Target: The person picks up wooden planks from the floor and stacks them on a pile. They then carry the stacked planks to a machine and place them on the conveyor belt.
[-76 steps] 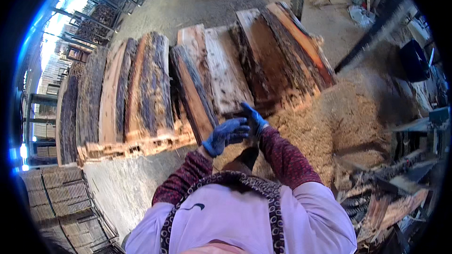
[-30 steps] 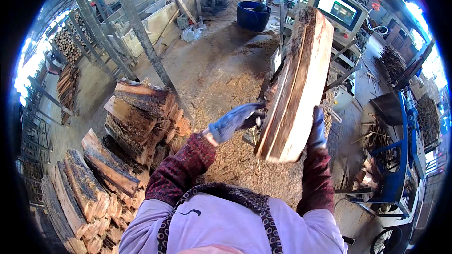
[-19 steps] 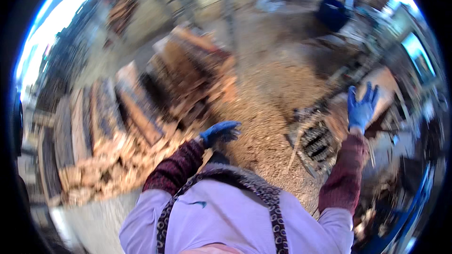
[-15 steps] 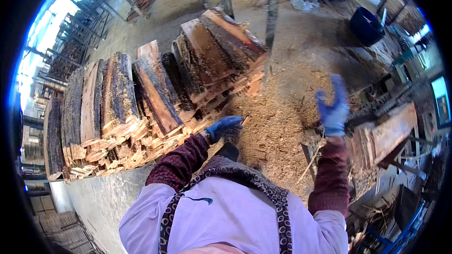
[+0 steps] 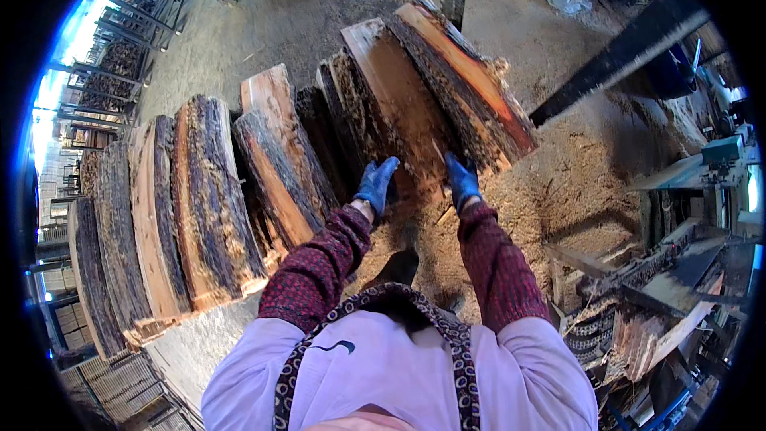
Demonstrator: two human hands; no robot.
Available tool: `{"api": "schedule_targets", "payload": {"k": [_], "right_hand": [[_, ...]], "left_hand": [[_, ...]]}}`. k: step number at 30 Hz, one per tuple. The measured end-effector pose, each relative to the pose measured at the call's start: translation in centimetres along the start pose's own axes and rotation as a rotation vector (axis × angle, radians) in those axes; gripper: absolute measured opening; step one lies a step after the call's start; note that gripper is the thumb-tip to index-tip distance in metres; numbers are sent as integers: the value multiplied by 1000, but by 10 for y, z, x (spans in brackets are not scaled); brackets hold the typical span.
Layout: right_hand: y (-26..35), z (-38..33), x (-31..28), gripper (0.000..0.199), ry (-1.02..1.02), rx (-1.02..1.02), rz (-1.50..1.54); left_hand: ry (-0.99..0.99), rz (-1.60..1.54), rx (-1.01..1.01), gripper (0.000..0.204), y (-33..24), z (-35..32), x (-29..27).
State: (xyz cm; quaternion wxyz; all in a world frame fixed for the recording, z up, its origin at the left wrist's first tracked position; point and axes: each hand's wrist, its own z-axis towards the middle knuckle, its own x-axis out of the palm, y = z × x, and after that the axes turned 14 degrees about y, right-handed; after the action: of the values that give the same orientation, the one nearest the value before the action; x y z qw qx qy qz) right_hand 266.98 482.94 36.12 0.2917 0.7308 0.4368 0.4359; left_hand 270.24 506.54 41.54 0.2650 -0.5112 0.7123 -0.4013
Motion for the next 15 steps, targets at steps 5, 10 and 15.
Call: {"api": "schedule_targets", "payload": {"k": [5,10,15], "right_hand": [[39,-22,41,47,148,100,-249],[92,-5,38,55,213,371,190],[59,-126,58,57,321,298,251]], "left_hand": [[208,-16,234,70,-37,-21,-12],[169,-265,243,57,-99,-25,16],[289,-748,87,58,-77,-24,3]]}}
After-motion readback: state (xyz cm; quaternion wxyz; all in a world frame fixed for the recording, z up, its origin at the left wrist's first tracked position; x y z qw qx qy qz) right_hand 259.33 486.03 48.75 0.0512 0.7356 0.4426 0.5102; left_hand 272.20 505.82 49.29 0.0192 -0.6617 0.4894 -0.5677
